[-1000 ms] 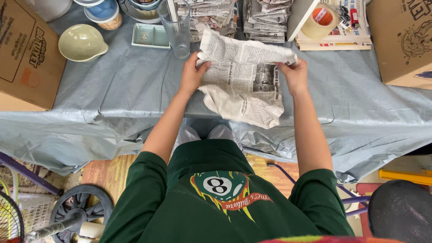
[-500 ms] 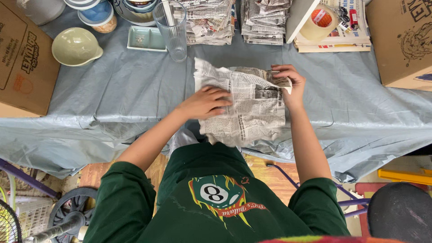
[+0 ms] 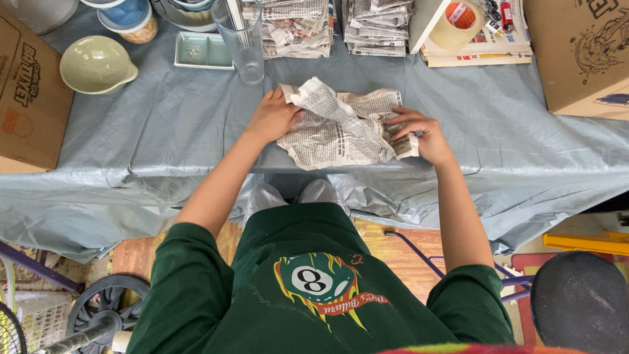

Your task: The person takes newspaper from a cardboard box, unwraps a ceramic bowl, and wraps ceramic bowls, mugs and glasses in newspaper sheets, stacking the wrapped items on the table and shelf. They handle each piece one at a time, folding the paper around it and placing it with the other wrapped ceramics.

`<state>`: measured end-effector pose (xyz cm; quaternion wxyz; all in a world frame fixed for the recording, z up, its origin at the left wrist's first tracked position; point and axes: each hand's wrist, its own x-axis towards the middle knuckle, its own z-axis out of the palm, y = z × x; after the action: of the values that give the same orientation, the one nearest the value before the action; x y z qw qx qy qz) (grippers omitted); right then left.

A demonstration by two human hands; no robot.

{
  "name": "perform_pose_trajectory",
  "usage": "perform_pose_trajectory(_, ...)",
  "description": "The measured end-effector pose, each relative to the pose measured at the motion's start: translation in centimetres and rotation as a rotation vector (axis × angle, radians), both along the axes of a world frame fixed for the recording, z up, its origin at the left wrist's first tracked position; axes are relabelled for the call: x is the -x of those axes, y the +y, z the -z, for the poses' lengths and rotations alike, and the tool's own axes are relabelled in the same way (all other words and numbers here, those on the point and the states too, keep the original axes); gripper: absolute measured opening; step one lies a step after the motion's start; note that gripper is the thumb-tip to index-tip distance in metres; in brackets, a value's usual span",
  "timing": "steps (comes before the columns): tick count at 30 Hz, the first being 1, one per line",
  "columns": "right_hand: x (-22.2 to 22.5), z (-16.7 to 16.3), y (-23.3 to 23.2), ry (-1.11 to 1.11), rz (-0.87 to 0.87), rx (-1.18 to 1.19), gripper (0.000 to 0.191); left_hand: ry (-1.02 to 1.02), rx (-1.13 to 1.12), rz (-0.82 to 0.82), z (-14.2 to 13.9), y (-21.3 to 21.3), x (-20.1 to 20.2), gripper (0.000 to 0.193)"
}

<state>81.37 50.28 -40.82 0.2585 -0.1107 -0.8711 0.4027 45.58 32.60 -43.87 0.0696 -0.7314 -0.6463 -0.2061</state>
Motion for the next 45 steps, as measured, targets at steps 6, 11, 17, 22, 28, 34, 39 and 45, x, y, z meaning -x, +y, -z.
perform_pose_trajectory(6, -0.3, -1.4, -1.4, -0.378, 0.070, -0.341, 0.026, -0.468, 0.094, 0.132, -1.2, -2.7, 1.9, 0.057)
perform_pose_trajectory(11, 2.0, -4.5, -3.7, -0.653, 0.224, -0.331, 0.029, -0.324, 0.068, -0.093, -0.1, -5.1, 1.2, 0.082)
perform_pose_trajectory(17, 10.1, -3.1, -7.2, -0.365, 0.500, -0.343, 0.035, -0.287, 0.040, -0.132, 1.8, -4.8, -0.7, 0.078)
perform_pose_trajectory(22, 13.2, 0.6, -7.5, -0.227, 0.128, -0.412, 0.049, -0.435, 0.071, -0.138, 1.6, -5.6, 0.3, 0.083)
perform_pose_trajectory(28, 11.3, 2.7, -6.4, -0.197, 0.048, -0.312, 0.014, -0.466, -0.161, -0.128, -2.2, -6.8, 0.5, 0.079)
perform_pose_trajectory(34, 10.7, 1.2, -6.8, -0.131, 0.107, -0.139, 0.033, -0.359, -0.278, -0.004, -5.4, -4.8, -2.8, 0.031)
perform_pose_trajectory(39, 10.8, -1.5, -5.7, -0.144, 0.042, 0.138, 0.043, -0.404, 0.077, -0.030, -4.1, -2.3, -4.2, 0.043)
perform_pose_trajectory(45, 11.4, -1.9, -5.6, -0.124, 0.215, -0.119, 0.041, -0.310, 0.191, -0.049, 0.4, -2.5, -5.2, 0.068)
